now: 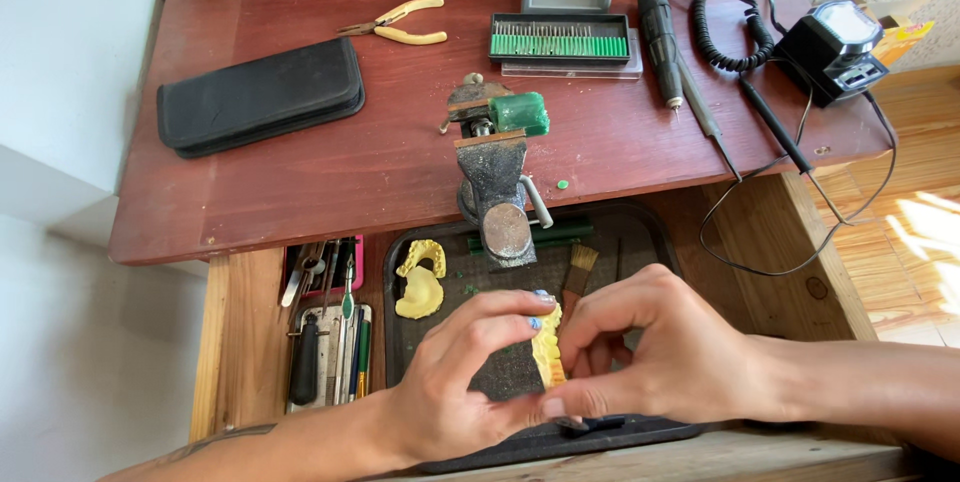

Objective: The person holds a yellow denture in the left hand and uses a small metal tool in the right hand to scrape and smooth the inner surface of the denture. The person repeatedly dips the tool into a green paste held in a bench vise and continues scraping the denture throughout the clip.

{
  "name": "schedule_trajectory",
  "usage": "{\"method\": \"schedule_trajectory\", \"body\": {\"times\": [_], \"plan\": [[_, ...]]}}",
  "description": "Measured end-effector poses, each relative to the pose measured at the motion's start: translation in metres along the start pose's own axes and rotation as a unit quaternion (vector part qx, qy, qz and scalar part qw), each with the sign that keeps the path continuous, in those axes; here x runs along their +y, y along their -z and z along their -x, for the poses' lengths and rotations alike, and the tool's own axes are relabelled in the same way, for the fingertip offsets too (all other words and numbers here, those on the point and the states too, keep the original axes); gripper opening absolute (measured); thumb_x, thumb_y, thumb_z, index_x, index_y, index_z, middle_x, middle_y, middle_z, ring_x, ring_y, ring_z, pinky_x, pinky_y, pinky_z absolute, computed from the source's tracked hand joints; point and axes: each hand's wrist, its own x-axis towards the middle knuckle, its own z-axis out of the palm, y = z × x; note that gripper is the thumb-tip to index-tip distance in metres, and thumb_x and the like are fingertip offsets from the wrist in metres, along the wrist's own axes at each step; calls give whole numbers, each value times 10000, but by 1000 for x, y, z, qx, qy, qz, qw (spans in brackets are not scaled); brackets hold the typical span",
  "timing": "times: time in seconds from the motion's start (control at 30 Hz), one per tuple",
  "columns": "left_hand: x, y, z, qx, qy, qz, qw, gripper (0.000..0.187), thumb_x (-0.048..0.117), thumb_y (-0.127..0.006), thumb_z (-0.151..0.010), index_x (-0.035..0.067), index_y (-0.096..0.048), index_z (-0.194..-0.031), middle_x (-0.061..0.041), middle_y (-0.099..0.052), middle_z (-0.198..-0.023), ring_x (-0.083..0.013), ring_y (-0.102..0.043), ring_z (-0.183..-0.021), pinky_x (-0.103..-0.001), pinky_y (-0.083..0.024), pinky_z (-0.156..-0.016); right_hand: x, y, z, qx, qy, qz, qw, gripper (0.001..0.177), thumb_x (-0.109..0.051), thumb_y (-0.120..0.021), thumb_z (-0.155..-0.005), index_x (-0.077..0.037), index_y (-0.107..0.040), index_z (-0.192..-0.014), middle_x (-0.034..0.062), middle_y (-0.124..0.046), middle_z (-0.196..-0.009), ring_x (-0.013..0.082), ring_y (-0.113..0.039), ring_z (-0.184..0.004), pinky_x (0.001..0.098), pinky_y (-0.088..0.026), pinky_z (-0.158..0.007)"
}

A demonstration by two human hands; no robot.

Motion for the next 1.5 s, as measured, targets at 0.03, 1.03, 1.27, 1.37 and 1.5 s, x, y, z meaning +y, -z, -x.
{"method": "schedule_trajectory", "body": {"times": [0.03,1.03,1.27,1.37,1.5], "plan": [[0,0,-1,1,5,6,1000,443,310,-709,-884,-11,-503,-1108,-249,-631,-1161,-333,-690,-1059,-409,-603,-937,2,-2,-1,-5,-54,-57,997,190,-231,-885,-690,-78,-773,-705,-2,-674,-530,33,-536,-456,189,-438,-387],[-21,12,4,4,35,26,999,572,431,-737,-828,19,-584,-1194,-167,-668,-1121,-270,-681,-1028,-331,-594,-879,94,228,-8,57,-544,298,782,378,-280,-924,-713,60,-801,-601,144,-623,-547,226,-393,-470,315,-274,-430],[-18,15,4,11,36,33,999,561,390,-762,-818,17,-567,-1190,-168,-652,-1078,-259,-661,-979,-322,-582,-850,143,266,35,143,-446,98,878,307,9,-831,-774,225,-673,-623,221,-424,-507,223,-259,-412,322,-99,-400],[-17,16,2,18,33,29,999,561,378,-776,-807,17,-566,-1182,-154,-661,-1072,-260,-665,-988,-325,-583,-866,186,304,74,150,-454,34,878,254,82,-736,-839,324,-754,-763,239,-349,-498,291,-276,-378,341,-119,-373],[-15,17,1,22,33,28,999,557,394,-758,-814,14,-564,-1172,-148,-654,-1050,-258,-662,-974,-319,-585,-856,254,317,106,54,-143,-324,934,281,-65,-561,-1010,184,-603,-887,171,-426,-581,234,-377,-390,311,-273,-311]]}}
